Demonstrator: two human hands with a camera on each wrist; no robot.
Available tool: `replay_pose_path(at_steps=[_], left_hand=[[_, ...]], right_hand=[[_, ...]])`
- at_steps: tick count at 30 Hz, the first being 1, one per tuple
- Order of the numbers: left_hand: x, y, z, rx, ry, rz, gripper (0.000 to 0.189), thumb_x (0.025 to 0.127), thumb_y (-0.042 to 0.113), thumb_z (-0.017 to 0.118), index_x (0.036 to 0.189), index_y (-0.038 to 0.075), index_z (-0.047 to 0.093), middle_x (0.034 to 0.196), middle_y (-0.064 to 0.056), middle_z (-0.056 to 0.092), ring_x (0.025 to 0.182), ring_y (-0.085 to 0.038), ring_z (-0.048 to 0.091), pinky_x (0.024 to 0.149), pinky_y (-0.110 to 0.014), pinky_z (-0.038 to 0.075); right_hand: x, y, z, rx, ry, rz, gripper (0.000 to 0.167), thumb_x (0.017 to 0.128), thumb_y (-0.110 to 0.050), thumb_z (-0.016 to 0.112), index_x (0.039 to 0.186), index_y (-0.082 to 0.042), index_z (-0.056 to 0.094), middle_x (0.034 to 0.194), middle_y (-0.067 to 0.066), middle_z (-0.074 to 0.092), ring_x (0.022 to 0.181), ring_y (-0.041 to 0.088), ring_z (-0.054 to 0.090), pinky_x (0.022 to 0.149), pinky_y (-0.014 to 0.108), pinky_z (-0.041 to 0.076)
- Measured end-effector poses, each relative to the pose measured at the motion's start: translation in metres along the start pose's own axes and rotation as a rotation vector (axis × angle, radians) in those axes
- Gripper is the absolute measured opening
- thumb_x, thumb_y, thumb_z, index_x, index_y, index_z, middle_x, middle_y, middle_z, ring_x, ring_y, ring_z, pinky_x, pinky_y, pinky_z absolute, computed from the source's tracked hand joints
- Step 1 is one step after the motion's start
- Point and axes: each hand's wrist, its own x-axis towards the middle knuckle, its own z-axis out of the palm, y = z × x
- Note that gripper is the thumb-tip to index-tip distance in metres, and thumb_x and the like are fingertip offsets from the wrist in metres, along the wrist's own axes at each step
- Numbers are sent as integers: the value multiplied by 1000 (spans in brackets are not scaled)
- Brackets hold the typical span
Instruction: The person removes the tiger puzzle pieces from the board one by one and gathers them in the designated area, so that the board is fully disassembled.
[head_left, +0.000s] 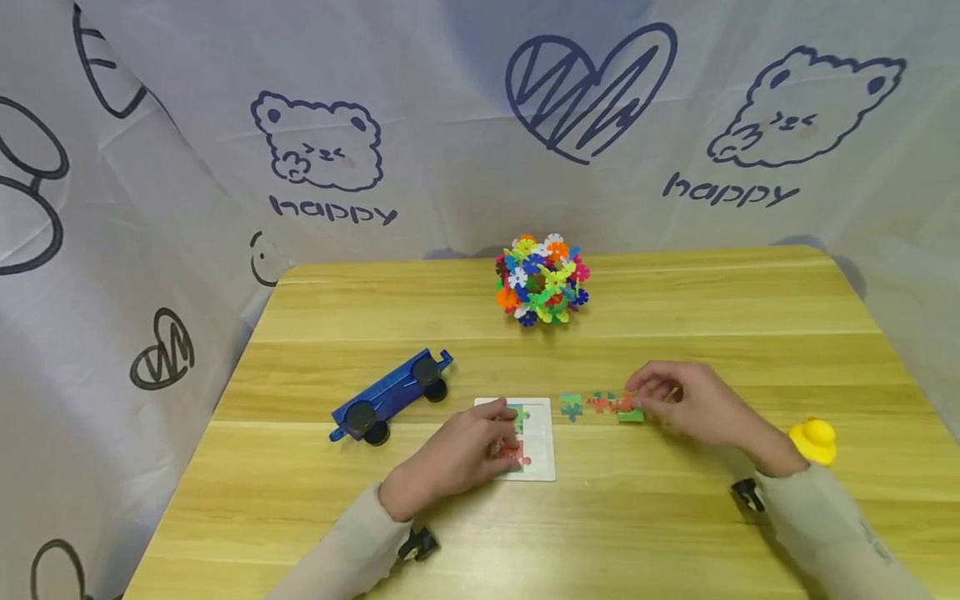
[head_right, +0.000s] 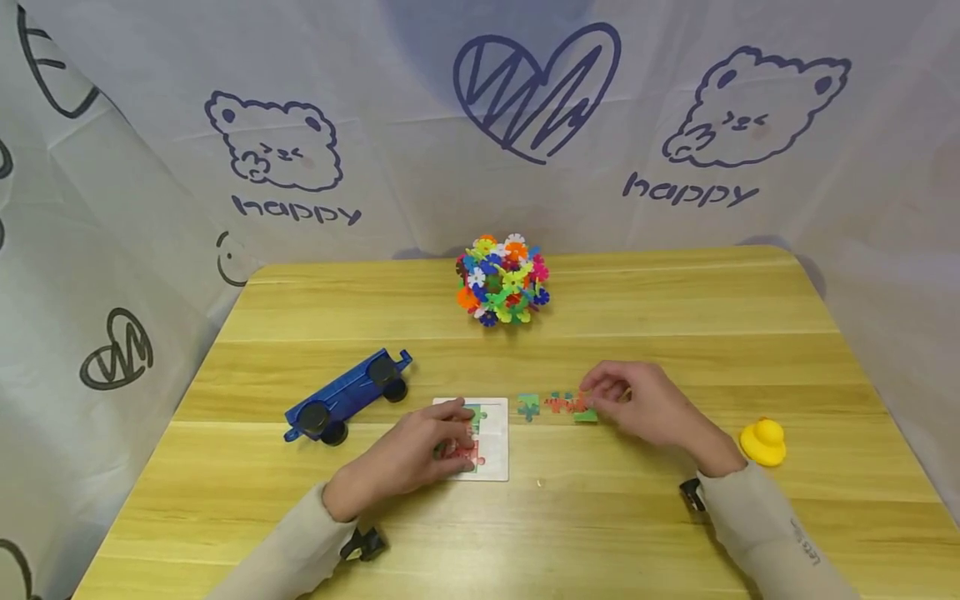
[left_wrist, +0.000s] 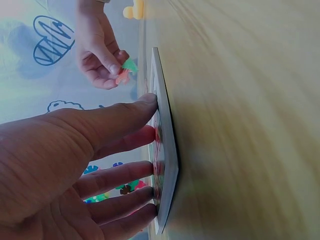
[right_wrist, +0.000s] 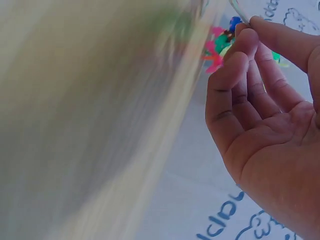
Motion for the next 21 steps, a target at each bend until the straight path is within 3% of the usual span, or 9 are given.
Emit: replay_pose_path(at_steps=[12,21], left_hand=[[-1,1,-1,-14,-9,-18,17,98,27,85,100,11,80,142,-18,71,146,-42,60,116,-51,56],[0,1,-1,-17,-12,-10,17,98,26,85,100,10,80,142,-19,71,146,-43,60,117,-52,55]], right_hand=[[10,18,-8,-34,-20,45,11,100,-6,77,110,-10,79,95,-1,77,85,5,68,75,23,60],[10,18,-4,-80,7,24,13,97,-7,82,109,-8,78,94,-1,75,83,4,66,72,23,58]])
